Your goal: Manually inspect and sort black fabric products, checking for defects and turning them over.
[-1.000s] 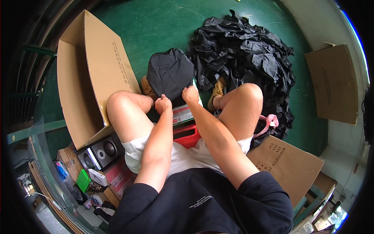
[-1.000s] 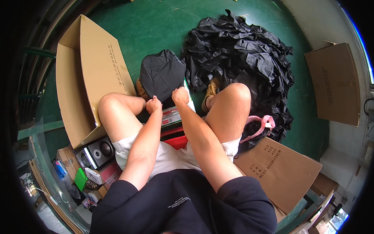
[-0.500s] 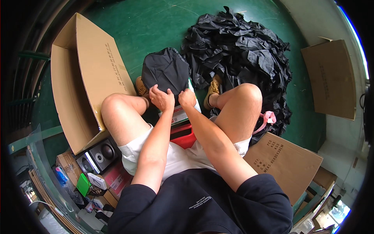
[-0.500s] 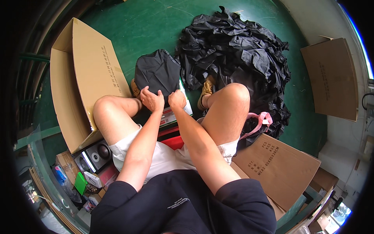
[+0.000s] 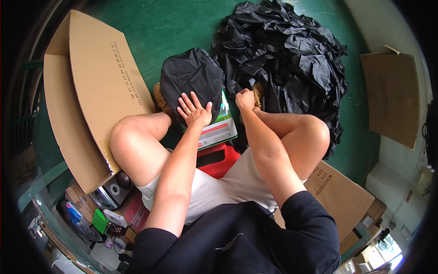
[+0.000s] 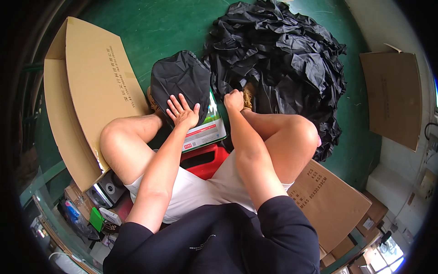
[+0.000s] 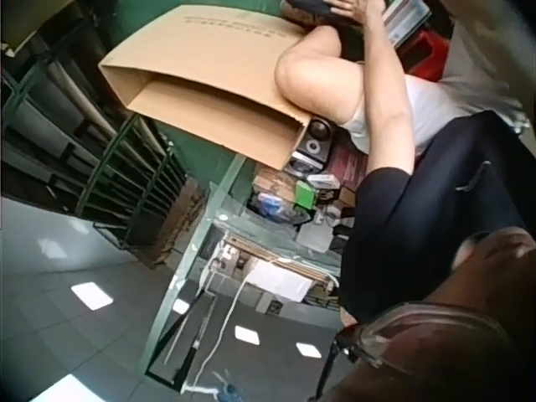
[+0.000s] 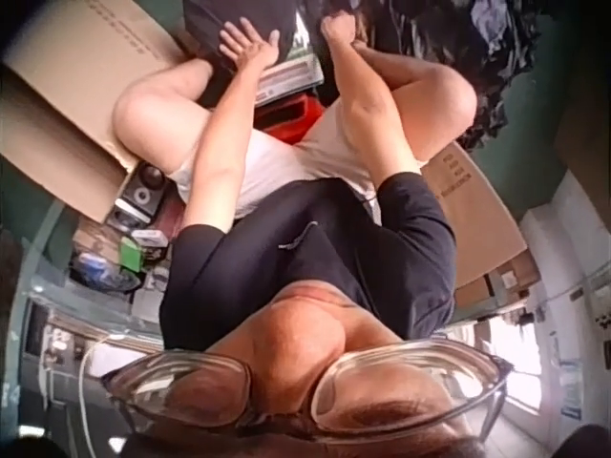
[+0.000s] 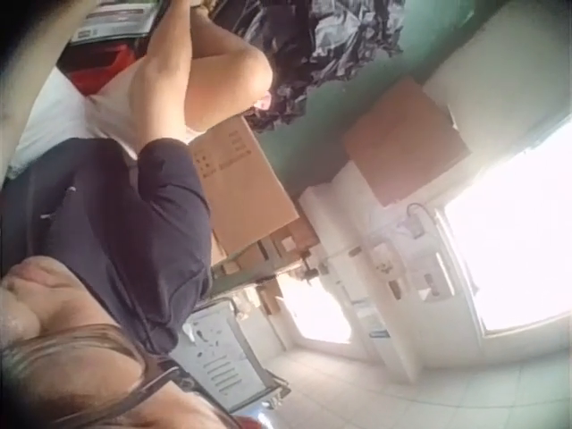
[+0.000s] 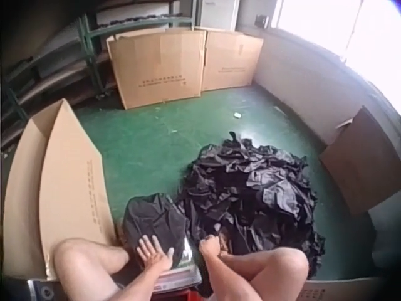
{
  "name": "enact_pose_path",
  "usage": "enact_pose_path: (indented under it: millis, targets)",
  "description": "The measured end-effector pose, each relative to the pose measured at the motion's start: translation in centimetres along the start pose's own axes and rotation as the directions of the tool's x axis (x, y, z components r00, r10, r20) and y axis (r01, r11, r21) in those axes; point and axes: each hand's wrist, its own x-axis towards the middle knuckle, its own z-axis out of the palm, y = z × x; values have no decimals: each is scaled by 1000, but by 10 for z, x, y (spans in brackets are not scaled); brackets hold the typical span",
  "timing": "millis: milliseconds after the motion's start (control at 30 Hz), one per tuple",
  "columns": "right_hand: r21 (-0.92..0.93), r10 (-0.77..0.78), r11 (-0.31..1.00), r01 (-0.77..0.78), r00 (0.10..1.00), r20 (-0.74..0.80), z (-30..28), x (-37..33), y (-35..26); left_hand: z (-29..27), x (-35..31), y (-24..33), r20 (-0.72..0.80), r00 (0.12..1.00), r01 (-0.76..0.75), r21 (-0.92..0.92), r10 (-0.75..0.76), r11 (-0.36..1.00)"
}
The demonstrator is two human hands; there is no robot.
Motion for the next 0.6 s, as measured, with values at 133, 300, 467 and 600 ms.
enact_pose_path:
  millis: [133, 300, 467, 600]
  targets:
    - [-177, -145, 963, 204, 943, 299, 29, 25, 15, -5, -4, -6, 16, 1000, 26, 24, -27, 999]
    - [-205, -6, 968, 145, 830, 558, 36, 65, 37, -4, -4, 4, 41, 999, 8, 5, -8, 1000]
    - [2, -231, 970, 245, 910, 344, -4, 61, 21, -9, -7, 11, -9, 1000, -11, 24, 11, 1000]
    - [355, -400, 886, 298, 878, 262, -78, 31, -41, -21, -15, -3, 42, 999, 23, 60, -25, 998]
